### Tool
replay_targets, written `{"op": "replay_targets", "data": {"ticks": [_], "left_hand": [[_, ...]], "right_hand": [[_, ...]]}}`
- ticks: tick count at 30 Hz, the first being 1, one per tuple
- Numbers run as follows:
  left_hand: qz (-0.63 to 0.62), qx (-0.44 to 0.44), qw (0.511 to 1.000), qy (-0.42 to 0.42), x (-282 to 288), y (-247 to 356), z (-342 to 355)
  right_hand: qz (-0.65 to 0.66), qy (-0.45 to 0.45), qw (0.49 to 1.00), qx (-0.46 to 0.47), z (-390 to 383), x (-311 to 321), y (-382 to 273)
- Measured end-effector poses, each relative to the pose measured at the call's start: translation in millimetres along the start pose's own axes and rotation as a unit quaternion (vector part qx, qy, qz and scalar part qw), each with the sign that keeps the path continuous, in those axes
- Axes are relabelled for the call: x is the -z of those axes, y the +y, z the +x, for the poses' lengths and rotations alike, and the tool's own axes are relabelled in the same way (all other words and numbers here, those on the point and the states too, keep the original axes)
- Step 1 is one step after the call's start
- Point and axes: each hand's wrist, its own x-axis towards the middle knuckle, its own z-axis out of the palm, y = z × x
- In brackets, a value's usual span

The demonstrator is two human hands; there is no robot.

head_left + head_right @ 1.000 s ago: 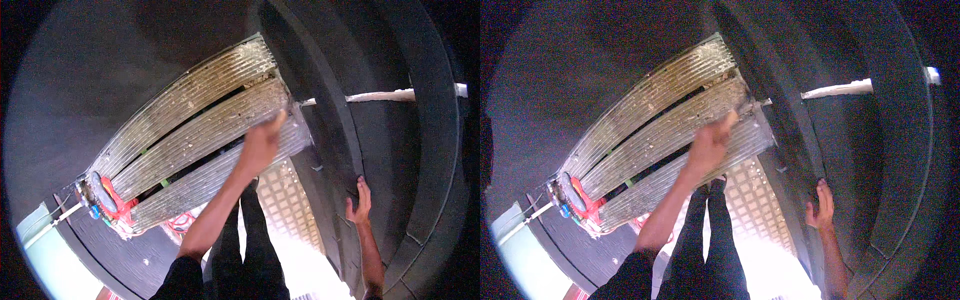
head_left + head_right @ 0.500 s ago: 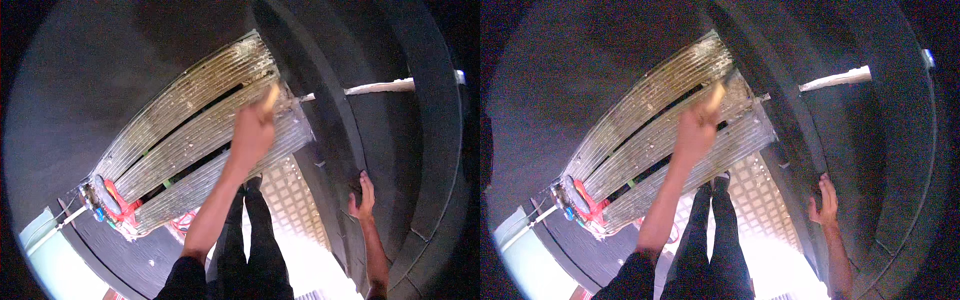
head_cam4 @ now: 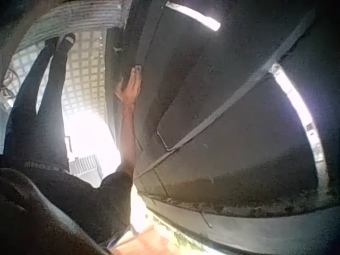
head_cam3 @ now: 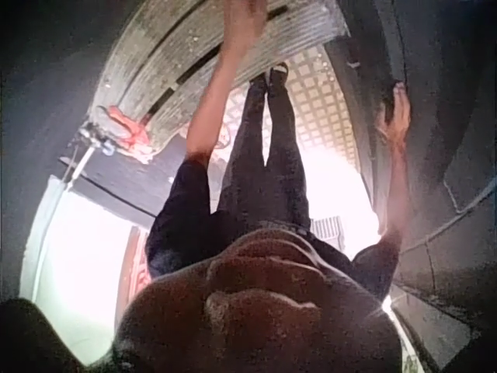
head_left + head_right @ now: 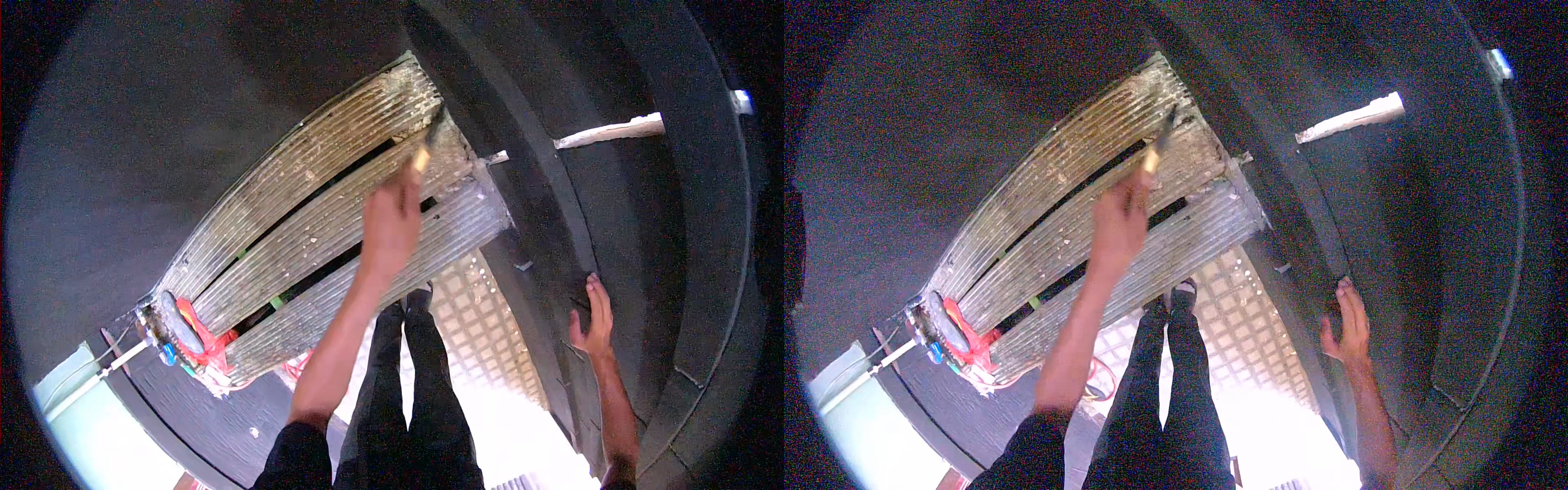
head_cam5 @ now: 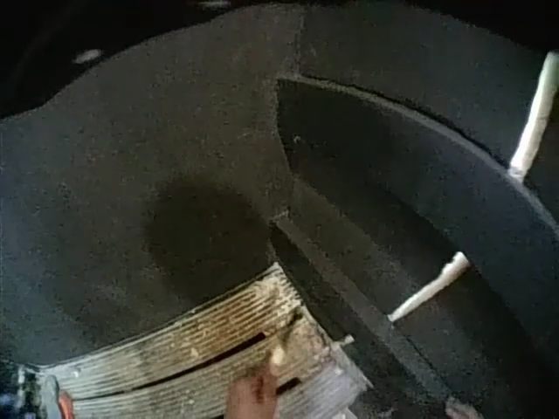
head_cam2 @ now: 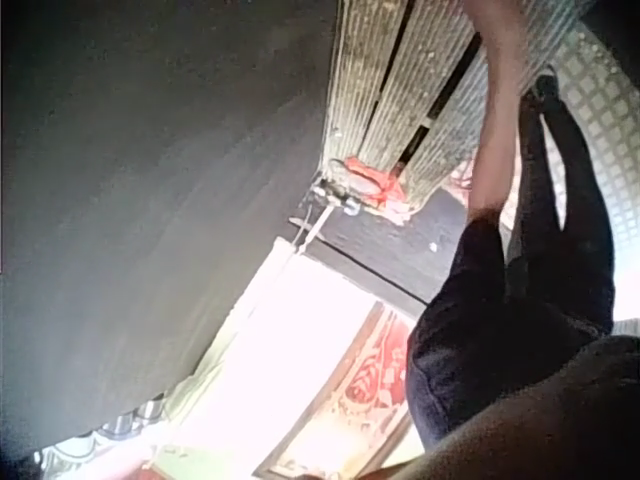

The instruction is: Painting the underside of a wooden structure or ceiling black using a paintbrush.

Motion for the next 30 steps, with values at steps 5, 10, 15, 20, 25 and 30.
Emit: {"op": "replay_targets", "data": {"ticks": [5, 10, 15, 20, 25, 30], "left_hand": [[0.065, -0.068, 0.991, 0.098, 13.8, 2.4, 44.5], [0.103, -0.166, 0.961, 0.198, -6.2, 10.4, 45.3], [0.134, -0.120, 0.979, 0.096, -27.5, 32.4, 44.8], [0.083, -0.196, 0.976, -0.031, -70.3, 29.0, -33.6], [0.112, -0.134, 0.982, -0.073, -38.6, 25.9, -40.3], [0.151, -0.145, 0.977, 0.041, -39.0, 26.5, 15.2]], "right_hand": [[0.009, -0.002, 1.000, 0.002, 0.6, -4.0, -1.1], [0.000, -0.005, 1.000, 0.002, -1.5, -2.3, 2.2], [0.014, -0.007, 1.000, 0.010, 1.0, -4.6, 3.3], [0.010, -0.006, 1.000, 0.009, 0.3, -3.5, 2.8], [0.003, -0.005, 1.000, 0.006, -3.9, 0.8, 2.5], [0.016, 0.000, 1.000, 0.006, 9.8, -5.7, -6.2]]}}
